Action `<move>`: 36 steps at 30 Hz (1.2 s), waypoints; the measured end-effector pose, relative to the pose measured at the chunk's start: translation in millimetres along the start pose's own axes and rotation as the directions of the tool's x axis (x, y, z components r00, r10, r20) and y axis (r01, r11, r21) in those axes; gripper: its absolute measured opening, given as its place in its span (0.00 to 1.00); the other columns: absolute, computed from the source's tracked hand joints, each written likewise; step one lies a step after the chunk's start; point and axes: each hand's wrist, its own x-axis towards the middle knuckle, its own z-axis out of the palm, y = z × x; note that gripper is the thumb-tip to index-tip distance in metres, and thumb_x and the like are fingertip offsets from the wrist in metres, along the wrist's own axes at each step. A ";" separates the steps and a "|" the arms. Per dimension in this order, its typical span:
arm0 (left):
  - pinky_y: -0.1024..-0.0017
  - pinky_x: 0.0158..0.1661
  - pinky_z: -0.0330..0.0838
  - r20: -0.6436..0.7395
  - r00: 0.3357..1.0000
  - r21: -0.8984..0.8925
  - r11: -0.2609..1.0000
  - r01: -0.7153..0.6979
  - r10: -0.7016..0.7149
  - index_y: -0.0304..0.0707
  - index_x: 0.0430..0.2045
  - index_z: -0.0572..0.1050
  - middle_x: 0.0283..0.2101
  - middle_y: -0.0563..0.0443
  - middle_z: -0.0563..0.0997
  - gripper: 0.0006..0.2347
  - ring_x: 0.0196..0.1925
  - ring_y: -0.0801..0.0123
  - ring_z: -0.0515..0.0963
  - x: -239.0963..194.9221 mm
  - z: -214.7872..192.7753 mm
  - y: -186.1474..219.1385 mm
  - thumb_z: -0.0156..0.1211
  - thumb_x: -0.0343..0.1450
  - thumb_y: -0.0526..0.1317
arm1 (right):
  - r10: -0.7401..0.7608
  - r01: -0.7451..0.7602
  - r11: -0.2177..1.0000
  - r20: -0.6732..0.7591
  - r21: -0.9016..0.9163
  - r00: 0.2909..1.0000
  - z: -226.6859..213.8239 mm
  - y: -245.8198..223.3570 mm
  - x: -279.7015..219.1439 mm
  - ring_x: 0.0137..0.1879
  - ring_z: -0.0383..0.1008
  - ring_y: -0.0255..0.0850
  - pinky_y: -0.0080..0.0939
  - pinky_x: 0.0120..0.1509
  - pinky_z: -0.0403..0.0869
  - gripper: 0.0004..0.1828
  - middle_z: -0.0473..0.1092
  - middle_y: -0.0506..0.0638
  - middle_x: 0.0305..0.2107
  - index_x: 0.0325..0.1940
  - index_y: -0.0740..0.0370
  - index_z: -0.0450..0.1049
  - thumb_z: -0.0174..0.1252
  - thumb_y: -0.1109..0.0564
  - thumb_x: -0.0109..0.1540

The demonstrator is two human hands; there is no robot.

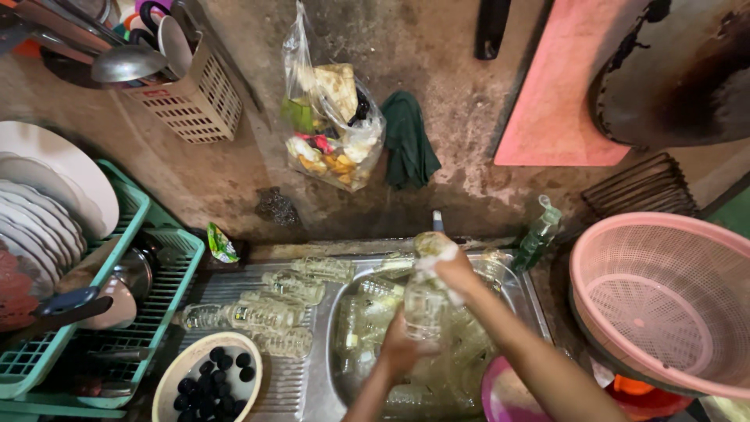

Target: The person washes multiple clear plastic bottles in a kitchen sink using a green scrubbing sponge and dish soap. They scrub the exterior and interior of each bottle, rinse them under running water, and place the cleaned bottles on the sink's draining board.

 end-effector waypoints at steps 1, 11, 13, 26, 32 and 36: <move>0.61 0.45 0.83 0.171 0.978 -0.261 0.952 0.160 -0.117 0.39 0.56 0.65 0.47 0.41 0.80 0.32 0.46 0.55 0.84 1.1 -5.6 -3.1 0.71 0.56 0.31 | 0.153 -0.168 0.970 0.096 0.173 0.984 -3.3 -5.3 -0.5 0.37 0.80 0.44 0.48 0.41 0.79 0.24 0.76 0.56 0.35 0.50 0.64 0.74 0.63 0.71 0.50; 0.63 0.47 0.83 -0.085 0.996 0.302 0.953 0.028 -0.003 0.48 0.71 0.47 0.54 0.43 0.78 0.47 0.50 0.61 0.83 -5.7 12.9 35.6 0.73 0.57 0.37 | -0.310 0.245 0.896 -0.126 -0.371 0.942 14.3 -12.3 -16.7 0.39 0.78 0.38 0.41 0.42 0.77 0.20 0.78 0.50 0.34 0.48 0.62 0.76 0.67 0.65 0.53; 0.66 0.47 0.83 -0.109 0.988 0.293 0.953 -0.076 0.112 0.47 0.72 0.46 0.54 0.41 0.78 0.46 0.50 0.59 0.83 -7.8 19.4 47.6 0.71 0.60 0.38 | -0.459 0.403 0.823 -0.051 -0.401 0.887 17.2 -15.2 -9.7 0.41 0.78 0.39 0.39 0.45 0.76 0.16 0.78 0.49 0.35 0.47 0.63 0.77 0.70 0.62 0.57; 0.63 0.37 0.84 0.041 0.987 -0.720 0.680 0.139 -0.157 0.41 0.61 0.64 0.50 0.42 0.79 0.27 0.43 0.57 0.83 61.1 -53.3 -61.7 0.53 0.71 0.55 | -0.472 0.555 -0.016 0.495 -0.832 0.730 79.1 -0.8 -129.9 0.71 0.53 0.71 0.81 0.67 0.54 0.31 0.57 0.70 0.63 0.56 0.51 0.78 0.68 0.42 0.50; 0.59 0.40 0.86 0.133 0.947 -0.547 0.775 0.317 -0.294 0.34 0.54 0.72 0.46 0.39 0.82 0.30 0.42 0.57 0.85 42.3 -40.7 -63.5 0.44 0.75 0.65 | -0.318 0.259 0.739 0.016 -0.622 0.948 52.0 -14.3 -23.5 0.57 0.76 0.50 0.49 0.59 0.76 0.26 0.71 0.62 0.57 0.54 0.53 0.76 0.70 0.47 0.55; 0.59 0.38 0.84 0.409 0.912 -0.778 0.507 0.370 -0.038 0.31 0.52 0.69 0.39 0.38 0.82 0.28 0.36 0.57 0.86 30.3 -30.6 -21.3 0.46 0.78 0.63 | 0.083 -0.087 0.996 0.118 0.033 0.990 23.9 -16.3 16.3 0.46 0.80 0.44 0.41 0.50 0.79 0.20 0.77 0.56 0.42 0.54 0.61 0.77 0.65 0.62 0.57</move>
